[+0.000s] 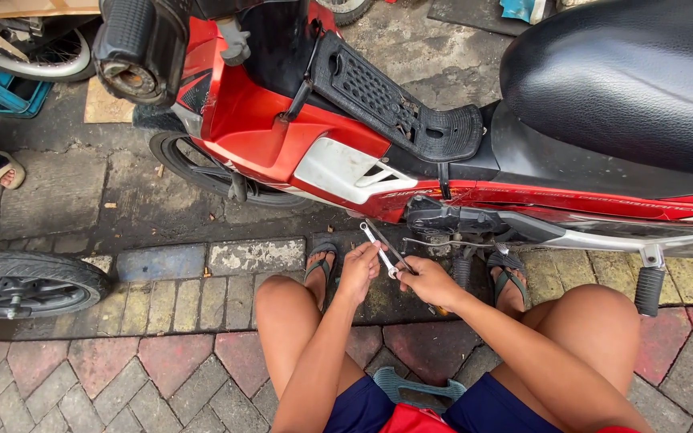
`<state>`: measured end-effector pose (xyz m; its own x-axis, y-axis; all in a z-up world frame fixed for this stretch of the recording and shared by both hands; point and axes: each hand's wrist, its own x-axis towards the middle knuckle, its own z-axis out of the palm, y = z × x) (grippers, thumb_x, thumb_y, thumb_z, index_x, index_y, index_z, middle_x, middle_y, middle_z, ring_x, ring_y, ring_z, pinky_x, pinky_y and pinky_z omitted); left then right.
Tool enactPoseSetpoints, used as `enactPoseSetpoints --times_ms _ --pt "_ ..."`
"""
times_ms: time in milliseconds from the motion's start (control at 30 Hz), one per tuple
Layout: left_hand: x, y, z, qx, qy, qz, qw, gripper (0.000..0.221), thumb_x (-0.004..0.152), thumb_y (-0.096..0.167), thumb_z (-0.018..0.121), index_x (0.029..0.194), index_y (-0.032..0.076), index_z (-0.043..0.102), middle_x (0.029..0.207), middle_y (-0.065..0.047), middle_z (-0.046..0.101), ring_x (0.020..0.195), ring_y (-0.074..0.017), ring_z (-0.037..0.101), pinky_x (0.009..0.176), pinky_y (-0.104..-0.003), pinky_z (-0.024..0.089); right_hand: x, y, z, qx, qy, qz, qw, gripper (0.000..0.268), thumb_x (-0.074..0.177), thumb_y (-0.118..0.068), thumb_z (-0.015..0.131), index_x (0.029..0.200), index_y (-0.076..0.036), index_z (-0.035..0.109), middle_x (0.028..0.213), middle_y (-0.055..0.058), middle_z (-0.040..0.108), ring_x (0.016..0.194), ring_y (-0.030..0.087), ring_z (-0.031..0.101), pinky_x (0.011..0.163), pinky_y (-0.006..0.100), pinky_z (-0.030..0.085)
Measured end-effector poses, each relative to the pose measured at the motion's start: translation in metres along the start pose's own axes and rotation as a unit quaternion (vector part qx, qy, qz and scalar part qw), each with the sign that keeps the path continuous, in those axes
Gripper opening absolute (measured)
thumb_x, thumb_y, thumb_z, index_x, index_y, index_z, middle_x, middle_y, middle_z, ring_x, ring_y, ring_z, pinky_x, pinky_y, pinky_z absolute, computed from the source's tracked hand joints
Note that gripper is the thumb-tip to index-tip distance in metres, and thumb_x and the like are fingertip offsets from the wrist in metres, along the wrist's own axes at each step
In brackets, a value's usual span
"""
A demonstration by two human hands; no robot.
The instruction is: The person is using a wrench and a screwdriver to service or repair parts of a red and white motorcycle.
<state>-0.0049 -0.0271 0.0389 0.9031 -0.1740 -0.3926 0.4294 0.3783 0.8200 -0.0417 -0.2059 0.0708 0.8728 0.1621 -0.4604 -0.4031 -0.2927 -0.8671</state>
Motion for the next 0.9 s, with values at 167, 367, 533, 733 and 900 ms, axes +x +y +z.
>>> enactPoseSetpoints --times_ms 167,367,533,733,900 --pt "0.003 -0.011 -0.001 -0.024 -0.034 -0.017 0.999 0.024 0.107 0.017 0.054 0.103 -0.005 0.066 0.056 0.009 0.027 0.04 -0.0008 0.037 0.039 -0.013 0.03 -0.02 -0.032 0.0 0.066 -0.005 0.01 0.998 0.026 0.096 -0.006 0.059 0.115 0.009 0.068 0.071 0.018 0.069 0.039 0.014 0.047 0.034 0.025 0.038" --pt "0.013 -0.015 -0.012 -0.04 -0.01 -0.01 0.999 0.027 0.108 0.021 0.054 0.096 -0.001 0.065 0.054 0.009 0.025 0.038 -0.0032 0.037 0.037 -0.015 0.031 -0.017 -0.027 -0.001 0.12 0.003 -0.003 0.993 0.025 0.097 -0.007 0.06 0.115 0.009 0.065 0.071 0.018 0.065 0.039 0.012 0.046 0.032 0.024 0.038" --pt "0.014 -0.014 -0.012 -0.071 0.004 -0.008 0.997 0.029 0.108 0.023 0.053 0.093 0.001 0.063 0.053 0.009 0.024 0.037 -0.0038 0.036 0.036 -0.016 0.03 -0.019 -0.027 -0.001 0.153 0.015 -0.01 0.988 0.025 0.097 -0.006 0.06 0.116 0.009 0.064 0.072 0.017 0.063 0.041 0.011 0.046 0.032 0.023 0.039" --pt "0.02 -0.019 -0.02 -0.118 -0.018 -0.014 0.993 0.031 0.108 0.025 0.054 0.089 0.002 0.061 0.051 0.009 0.022 0.036 -0.0062 0.035 0.037 -0.018 0.03 -0.015 -0.02 -0.002 0.193 0.007 -0.007 0.981 0.029 0.097 -0.007 0.061 0.121 0.009 0.061 0.075 0.015 0.064 0.045 0.012 0.049 0.035 0.024 0.042" --pt "0.022 -0.017 -0.022 -0.156 -0.056 -0.027 0.986 0.038 0.109 0.032 0.052 0.085 0.004 0.058 0.049 0.008 0.021 0.037 -0.0088 0.035 0.038 -0.02 0.029 -0.016 -0.021 -0.006 0.239 0.026 -0.024 0.97 0.039 0.096 -0.003 0.062 0.131 0.012 0.055 0.083 0.018 0.067 0.049 0.014 0.057 0.039 0.029 0.052"
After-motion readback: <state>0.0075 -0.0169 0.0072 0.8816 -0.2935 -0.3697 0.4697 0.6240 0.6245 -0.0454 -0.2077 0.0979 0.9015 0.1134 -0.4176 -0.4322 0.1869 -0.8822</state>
